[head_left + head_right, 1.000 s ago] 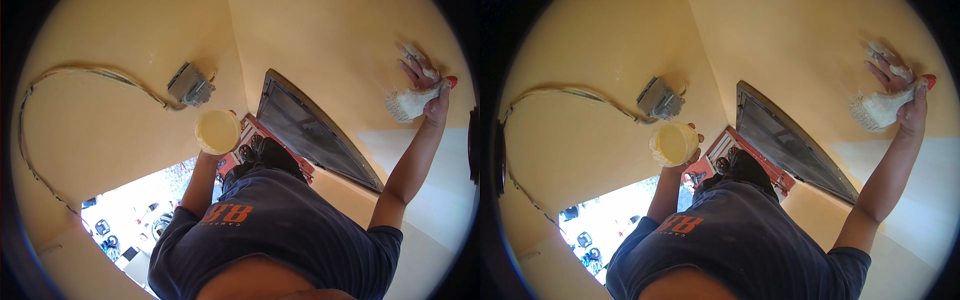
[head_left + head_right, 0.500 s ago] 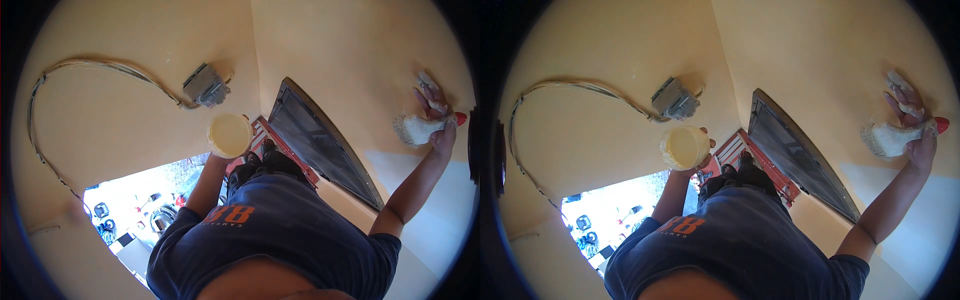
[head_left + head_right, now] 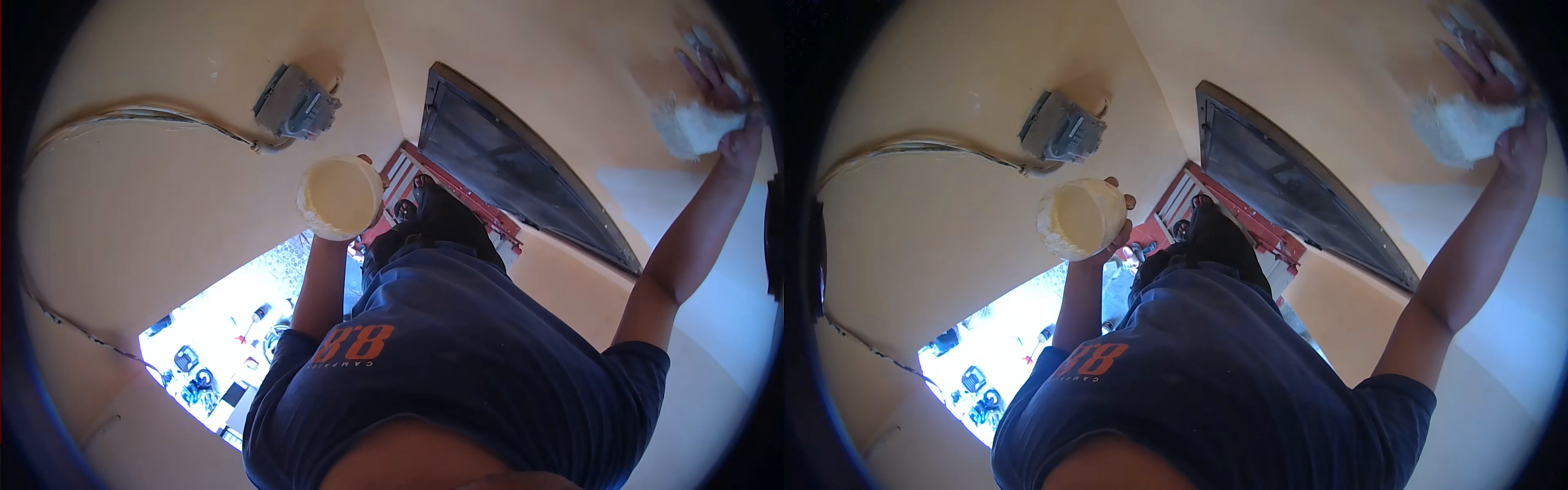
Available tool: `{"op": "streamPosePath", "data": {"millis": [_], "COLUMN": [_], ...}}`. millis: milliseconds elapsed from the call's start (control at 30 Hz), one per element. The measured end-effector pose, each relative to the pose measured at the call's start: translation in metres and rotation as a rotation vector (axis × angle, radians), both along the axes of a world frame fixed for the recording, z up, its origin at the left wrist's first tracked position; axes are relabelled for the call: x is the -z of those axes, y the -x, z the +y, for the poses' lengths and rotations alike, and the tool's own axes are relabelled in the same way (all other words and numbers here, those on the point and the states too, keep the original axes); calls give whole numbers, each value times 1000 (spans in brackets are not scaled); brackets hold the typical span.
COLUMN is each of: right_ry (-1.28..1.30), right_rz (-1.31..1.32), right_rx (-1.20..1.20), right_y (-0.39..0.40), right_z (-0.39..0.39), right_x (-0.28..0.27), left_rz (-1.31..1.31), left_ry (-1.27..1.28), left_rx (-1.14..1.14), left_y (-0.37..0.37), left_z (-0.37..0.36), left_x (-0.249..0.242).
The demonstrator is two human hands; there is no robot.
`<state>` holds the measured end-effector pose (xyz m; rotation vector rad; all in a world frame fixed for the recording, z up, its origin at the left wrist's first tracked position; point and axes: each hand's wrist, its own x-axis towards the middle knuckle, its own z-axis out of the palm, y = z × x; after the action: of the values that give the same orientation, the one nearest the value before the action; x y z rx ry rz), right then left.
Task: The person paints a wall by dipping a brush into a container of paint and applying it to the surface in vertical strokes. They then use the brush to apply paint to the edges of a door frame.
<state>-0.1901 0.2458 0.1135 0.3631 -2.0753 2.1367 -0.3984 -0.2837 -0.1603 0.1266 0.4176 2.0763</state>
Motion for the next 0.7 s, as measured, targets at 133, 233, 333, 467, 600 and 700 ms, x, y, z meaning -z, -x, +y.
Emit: {"op": "streamPosePath", "data": {"millis": [133, 233, 333, 467, 600, 700], "right_ry": [40, 73, 93, 118, 15, 39], "right_rz": [-43, -72, -97, -135, -76, -52], "right_rx": [-18, -31, -33, -34, 35, 64], "right_y": [5, 6, 7, 12, -1, 1], "right_z": [-4, -5, -6, -3, 2, -7], "right_x": [1, -1, -2, -2, 5, 1], "left_rz": [-87, -132, -141, -141, -170, -151], "left_ry": [-8, -19, -99, -66, -27, -130], "left_rx": [-41, -15, 79, 85, 59, 164], "left_y": [-5, -2, 9, 16, 20, 25], "left_z": [-7, -9, -9, -11, -4, 4], "left_x": [-12, -24, -22, -23, -25, -30]}}
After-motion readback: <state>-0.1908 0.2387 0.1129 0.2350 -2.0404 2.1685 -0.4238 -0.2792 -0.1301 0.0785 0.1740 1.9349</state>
